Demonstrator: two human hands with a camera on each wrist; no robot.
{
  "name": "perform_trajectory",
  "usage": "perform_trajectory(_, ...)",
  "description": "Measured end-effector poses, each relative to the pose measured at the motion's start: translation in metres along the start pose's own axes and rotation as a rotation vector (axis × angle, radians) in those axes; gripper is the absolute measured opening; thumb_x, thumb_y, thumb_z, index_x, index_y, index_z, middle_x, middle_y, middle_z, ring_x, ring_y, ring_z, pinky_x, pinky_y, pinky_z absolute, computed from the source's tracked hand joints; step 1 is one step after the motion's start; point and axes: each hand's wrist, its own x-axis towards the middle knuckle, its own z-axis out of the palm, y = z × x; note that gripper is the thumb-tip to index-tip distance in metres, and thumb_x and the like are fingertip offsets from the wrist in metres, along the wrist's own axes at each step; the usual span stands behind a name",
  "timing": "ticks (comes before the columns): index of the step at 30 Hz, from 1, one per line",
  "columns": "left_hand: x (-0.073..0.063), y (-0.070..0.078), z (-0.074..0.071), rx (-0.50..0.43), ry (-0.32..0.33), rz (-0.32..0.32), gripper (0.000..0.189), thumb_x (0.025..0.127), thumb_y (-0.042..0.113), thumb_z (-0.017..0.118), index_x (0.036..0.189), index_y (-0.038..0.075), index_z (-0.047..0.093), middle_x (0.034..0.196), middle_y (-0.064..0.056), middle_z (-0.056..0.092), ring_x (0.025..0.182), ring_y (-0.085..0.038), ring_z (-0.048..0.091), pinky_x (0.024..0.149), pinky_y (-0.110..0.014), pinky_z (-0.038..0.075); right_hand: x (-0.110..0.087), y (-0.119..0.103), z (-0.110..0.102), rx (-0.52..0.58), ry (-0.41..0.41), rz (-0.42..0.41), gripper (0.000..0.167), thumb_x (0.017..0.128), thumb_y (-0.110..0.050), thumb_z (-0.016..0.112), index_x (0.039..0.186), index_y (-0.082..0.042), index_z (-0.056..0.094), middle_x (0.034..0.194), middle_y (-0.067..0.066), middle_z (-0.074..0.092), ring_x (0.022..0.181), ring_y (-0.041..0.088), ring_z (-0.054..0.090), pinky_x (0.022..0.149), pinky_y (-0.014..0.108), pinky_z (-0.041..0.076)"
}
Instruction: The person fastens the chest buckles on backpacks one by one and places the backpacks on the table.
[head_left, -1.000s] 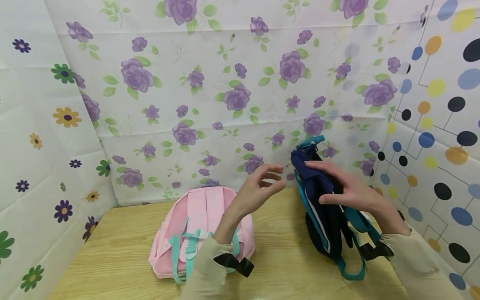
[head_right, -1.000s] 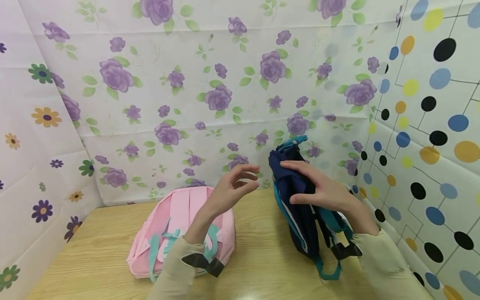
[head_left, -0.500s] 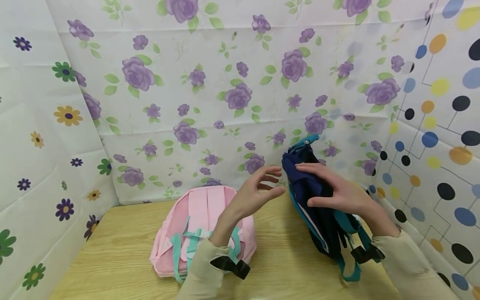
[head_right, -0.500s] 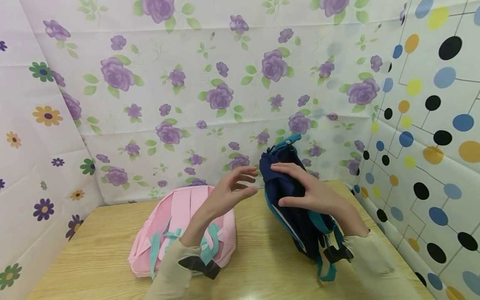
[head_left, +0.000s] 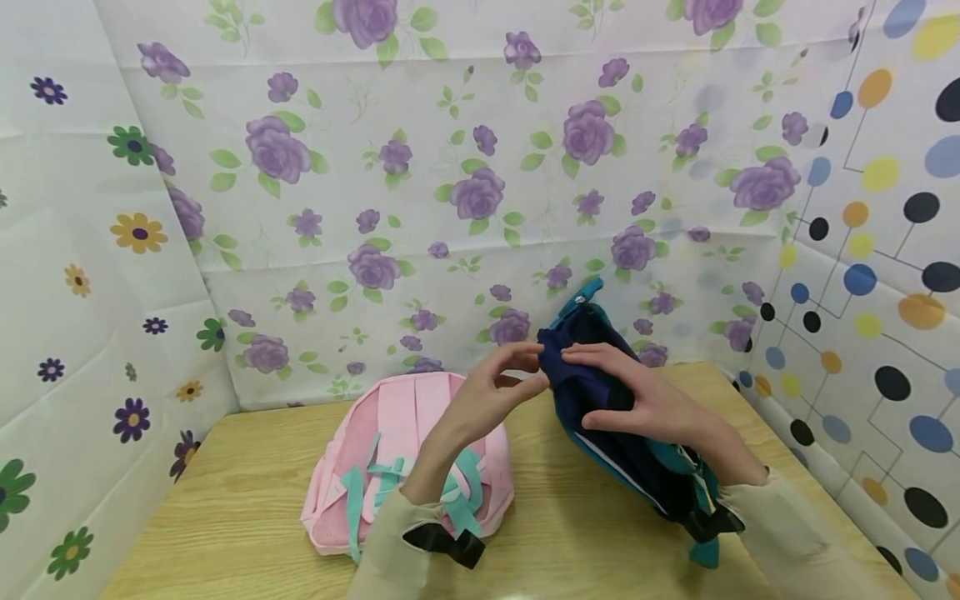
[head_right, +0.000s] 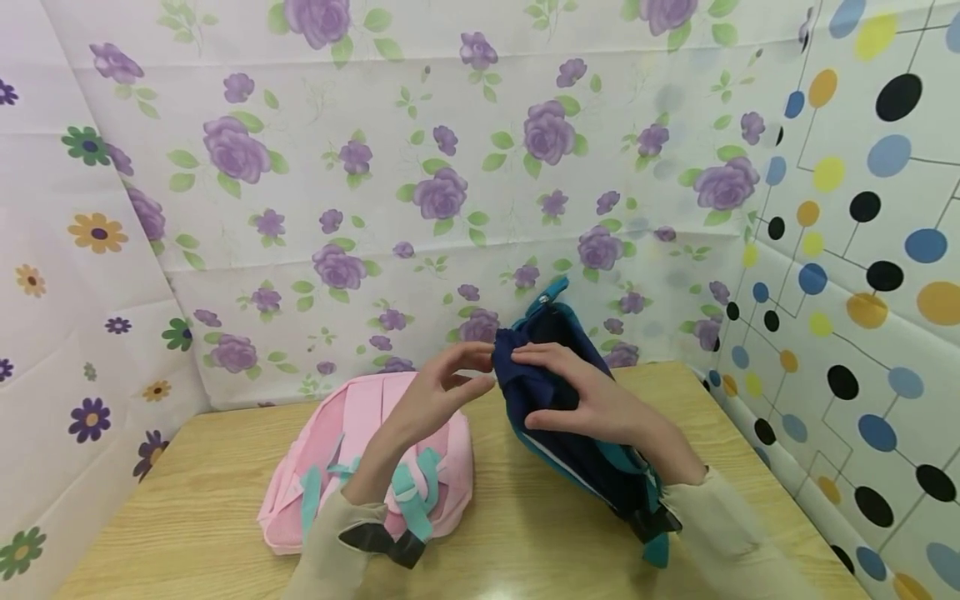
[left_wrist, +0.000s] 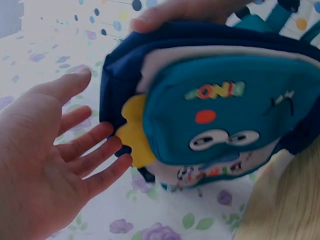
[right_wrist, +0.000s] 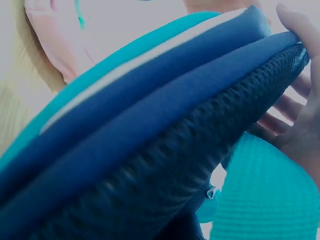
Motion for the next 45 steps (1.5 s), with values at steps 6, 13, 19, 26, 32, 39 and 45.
perform_trajectory(6,-0.015,-0.004,-0.009,0.0,0.007,-0.05,0.038,0.097,0.036,0.064,0.134,0.028,0.059,0.125,0.002,0.064,0.117,-0.017,0.06,0.099,-0.041,0.049,0.005,0.0,0.016,-0.003,-0.048,-0.069,0.073,0.089,-0.021,0.076,0.152,-0.028,0.039,0.159,-0.001,0.034,0.15,0.023,0.026,0.111,0.064,0.031)
perform_trajectory(13,-0.028,-0.015,-0.018,0.043,0.003,-0.105,0.037,0.096,0.033,0.067,0.131,0.023,0.063,0.12,0.0,0.067,0.112,-0.018,0.062,0.096,-0.035,0.051,0.008,0.0,0.033,-0.026,-0.075,-0.096,0.07,0.089,-0.027,0.076,0.15,-0.029,0.042,0.158,0.002,0.036,0.148,0.023,0.03,0.11,0.061,0.034)
perform_trajectory(19,-0.037,-0.022,-0.018,0.057,0.009,-0.128,0.037,0.094,0.033,0.07,0.128,0.02,0.066,0.116,-0.001,0.07,0.107,-0.017,0.065,0.094,-0.035,0.052,0.009,0.004,0.046,-0.02,-0.111,-0.062,0.069,0.088,-0.035,0.076,0.149,-0.033,0.042,0.159,0.001,0.035,0.148,0.022,0.031,0.11,0.061,0.035)
perform_trajectory(26,-0.048,-0.034,-0.012,0.065,0.047,-0.207,0.036,0.091,0.04,0.071,0.123,0.022,0.07,0.114,0.003,0.071,0.1,-0.016,0.064,0.087,-0.034,0.053,0.007,0.01,0.06,-0.009,-0.151,-0.058,0.069,0.088,-0.036,0.076,0.148,-0.029,0.044,0.157,0.001,0.036,0.145,0.023,0.035,0.109,0.056,0.039)
perform_trajectory(32,-0.058,-0.045,-0.007,0.016,0.071,-0.271,0.038,0.089,0.039,0.073,0.121,0.017,0.071,0.109,-0.001,0.072,0.096,-0.018,0.064,0.081,-0.032,0.053,0.005,0.015,0.07,0.027,-0.195,-0.054,0.069,0.087,-0.037,0.076,0.148,-0.028,0.045,0.158,0.003,0.036,0.146,0.021,0.035,0.111,0.049,0.041)
perform_trajectory(39,-0.067,-0.055,0.0,-0.012,0.084,-0.3,0.038,0.088,0.035,0.076,0.119,0.015,0.071,0.11,-0.006,0.072,0.093,-0.021,0.064,0.076,-0.031,0.053,0.003,0.025,0.079,0.049,-0.224,-0.05,0.07,0.085,-0.038,0.078,0.147,-0.029,0.046,0.157,0.003,0.036,0.145,0.022,0.036,0.11,0.05,0.041)
perform_trajectory(45,-0.068,-0.067,0.005,0.027,0.071,-0.326,0.037,0.087,0.032,0.077,0.116,0.012,0.071,0.1,-0.005,0.072,0.084,-0.019,0.063,0.068,-0.028,0.053,0.0,0.031,0.086,0.053,-0.263,-0.052,0.072,0.083,-0.038,0.08,0.146,-0.027,0.047,0.157,0.006,0.037,0.146,0.027,0.035,0.111,0.054,0.039)
